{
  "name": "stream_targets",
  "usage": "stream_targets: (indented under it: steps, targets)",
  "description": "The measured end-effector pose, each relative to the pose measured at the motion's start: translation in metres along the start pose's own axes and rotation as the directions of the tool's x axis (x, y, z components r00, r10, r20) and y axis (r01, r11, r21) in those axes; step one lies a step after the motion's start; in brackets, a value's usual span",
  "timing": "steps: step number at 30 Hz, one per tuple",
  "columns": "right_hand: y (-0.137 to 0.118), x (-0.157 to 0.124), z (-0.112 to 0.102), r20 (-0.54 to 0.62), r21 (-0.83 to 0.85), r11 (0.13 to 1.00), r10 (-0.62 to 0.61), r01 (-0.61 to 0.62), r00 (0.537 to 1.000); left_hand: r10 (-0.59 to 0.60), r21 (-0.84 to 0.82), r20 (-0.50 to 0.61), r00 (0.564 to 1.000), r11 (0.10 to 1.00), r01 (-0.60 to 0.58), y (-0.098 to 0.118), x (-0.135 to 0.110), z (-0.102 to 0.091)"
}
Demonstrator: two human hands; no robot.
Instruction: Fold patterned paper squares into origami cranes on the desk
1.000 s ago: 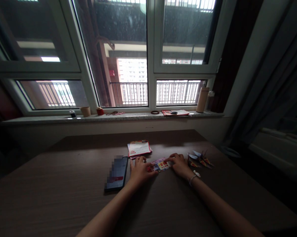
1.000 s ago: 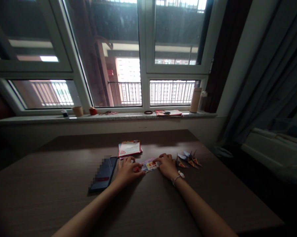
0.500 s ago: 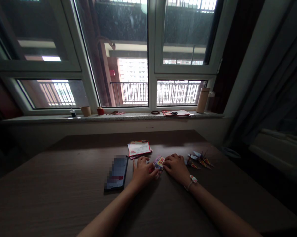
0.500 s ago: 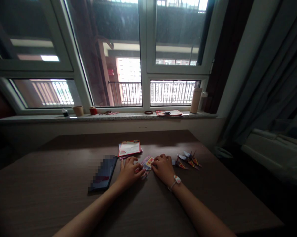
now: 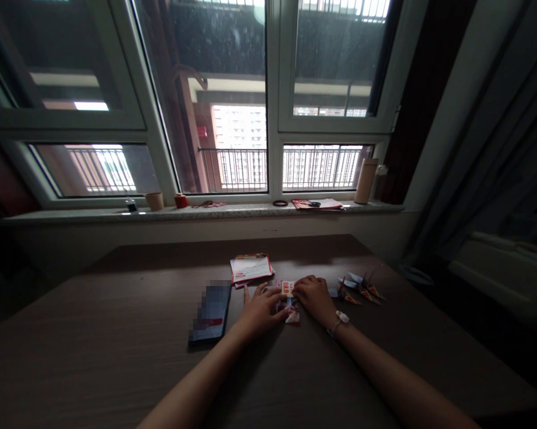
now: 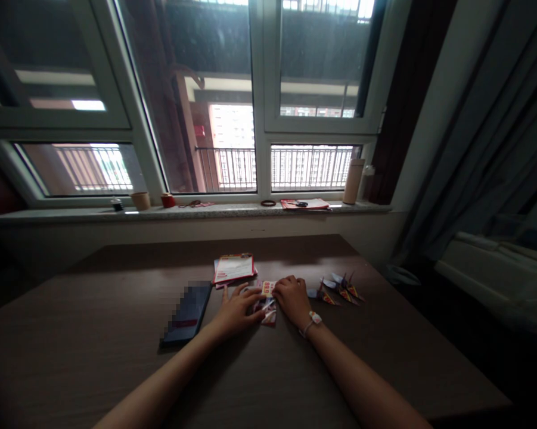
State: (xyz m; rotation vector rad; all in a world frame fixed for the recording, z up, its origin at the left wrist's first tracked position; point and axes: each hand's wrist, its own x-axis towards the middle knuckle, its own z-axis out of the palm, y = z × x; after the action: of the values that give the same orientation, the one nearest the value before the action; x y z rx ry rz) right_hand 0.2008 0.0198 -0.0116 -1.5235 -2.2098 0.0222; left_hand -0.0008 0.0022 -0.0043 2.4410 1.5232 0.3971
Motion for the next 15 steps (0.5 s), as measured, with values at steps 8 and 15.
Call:
stream_targets:
  steps: [8, 15]
  targets:
    - [0.005, 0.0, -0.002, 0.074, -0.018, 1.0, 0.005, -0.003, 0.997, 0.003, 0.013, 0.038, 0.999, 1.0, -0.003, -0.01, 0.006, -0.004]
    - [0.004, -0.01, -0.009, 0.174, -0.015, 0.999, -0.03, 0.033, 0.984, -0.006, 0.021, 0.045, 0.999, 1.0, 0.005, -0.012, 0.006, -0.005]
